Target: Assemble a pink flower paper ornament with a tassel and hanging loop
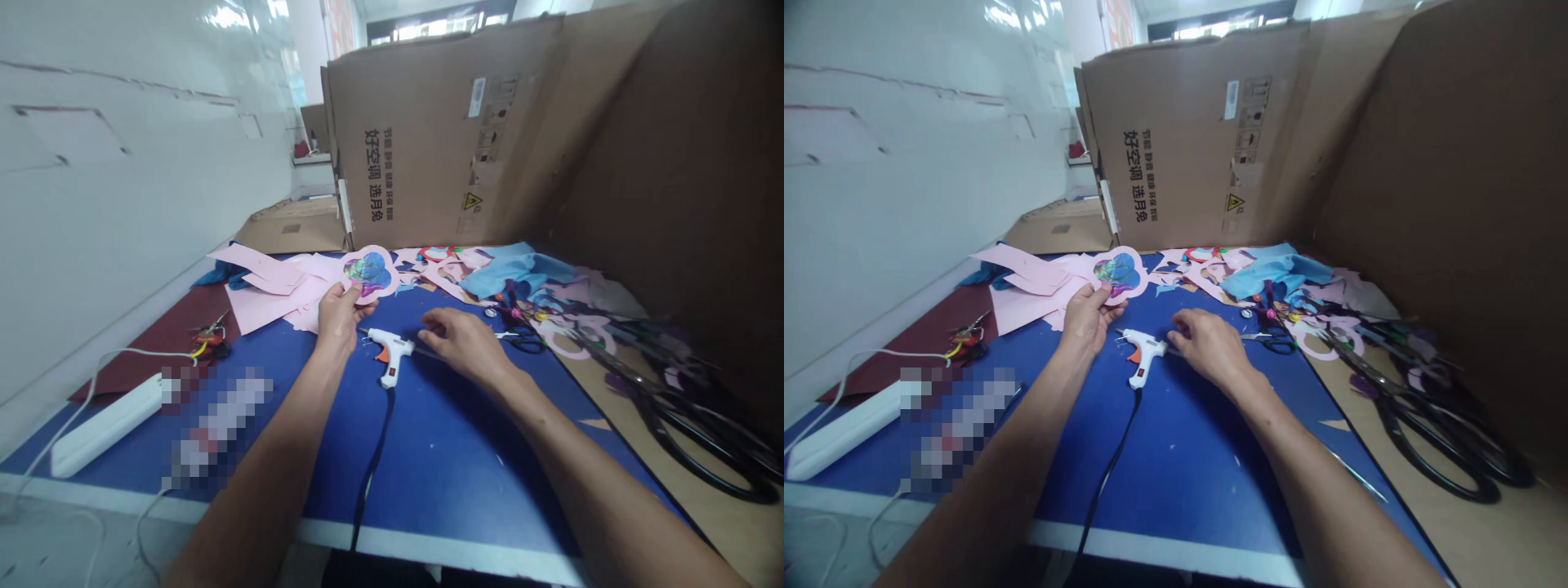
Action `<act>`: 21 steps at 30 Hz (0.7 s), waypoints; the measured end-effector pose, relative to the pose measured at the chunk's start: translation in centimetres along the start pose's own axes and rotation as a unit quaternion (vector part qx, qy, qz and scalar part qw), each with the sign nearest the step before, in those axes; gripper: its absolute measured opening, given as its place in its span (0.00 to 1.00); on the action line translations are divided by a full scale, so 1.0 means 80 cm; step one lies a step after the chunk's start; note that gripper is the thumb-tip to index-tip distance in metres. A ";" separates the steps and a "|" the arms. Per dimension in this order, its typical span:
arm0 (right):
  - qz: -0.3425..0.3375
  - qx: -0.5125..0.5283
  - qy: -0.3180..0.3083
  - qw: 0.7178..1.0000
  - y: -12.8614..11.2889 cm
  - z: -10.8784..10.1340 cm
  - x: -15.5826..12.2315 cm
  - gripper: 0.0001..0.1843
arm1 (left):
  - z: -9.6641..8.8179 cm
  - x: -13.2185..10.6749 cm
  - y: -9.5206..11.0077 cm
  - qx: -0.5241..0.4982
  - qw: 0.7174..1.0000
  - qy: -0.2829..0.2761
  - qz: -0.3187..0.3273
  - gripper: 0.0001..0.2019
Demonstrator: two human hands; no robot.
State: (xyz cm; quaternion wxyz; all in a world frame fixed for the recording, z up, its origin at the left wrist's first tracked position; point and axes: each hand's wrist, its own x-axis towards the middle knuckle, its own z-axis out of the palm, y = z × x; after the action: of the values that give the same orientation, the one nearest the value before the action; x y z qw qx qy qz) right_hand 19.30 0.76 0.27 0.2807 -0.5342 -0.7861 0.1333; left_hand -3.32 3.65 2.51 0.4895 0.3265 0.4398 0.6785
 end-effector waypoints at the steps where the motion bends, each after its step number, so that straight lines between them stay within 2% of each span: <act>1: 0.000 -0.014 -0.030 0.999 -0.004 0.000 -0.002 0.14 | 0.001 -0.001 0.000 0.006 1.000 -0.001 0.005 0.13; 3: 0.006 -0.034 -0.074 0.997 -0.010 0.002 -0.004 0.16 | 0.002 -0.001 0.000 0.016 1.000 -0.002 0.010 0.14; 6: 0.018 -0.061 -0.107 0.992 -0.014 0.008 -0.005 0.15 | 0.003 -0.002 0.002 0.021 1.000 -0.002 0.009 0.15; 12: 0.024 -0.061 -0.107 0.992 -0.020 0.020 -0.003 0.11 | 0.011 -0.012 0.001 0.014 1.000 -0.019 -0.005 0.14; 16: 0.032 -0.034 -0.112 0.993 -0.038 0.036 0.004 0.10 | 0.019 -0.022 -0.001 0.010 0.999 -0.044 -0.018 0.13; 21: 0.010 -0.006 -0.099 0.995 -0.062 0.058 0.011 0.12 | 0.022 -0.026 -0.002 0.004 0.998 -0.067 -0.016 0.12</act>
State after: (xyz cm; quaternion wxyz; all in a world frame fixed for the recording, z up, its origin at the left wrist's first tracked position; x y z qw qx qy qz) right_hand 12.61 0.02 -0.69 0.1974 -0.5283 -0.8051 0.1838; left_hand -1.06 2.16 3.04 0.5275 0.3660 0.4135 0.6456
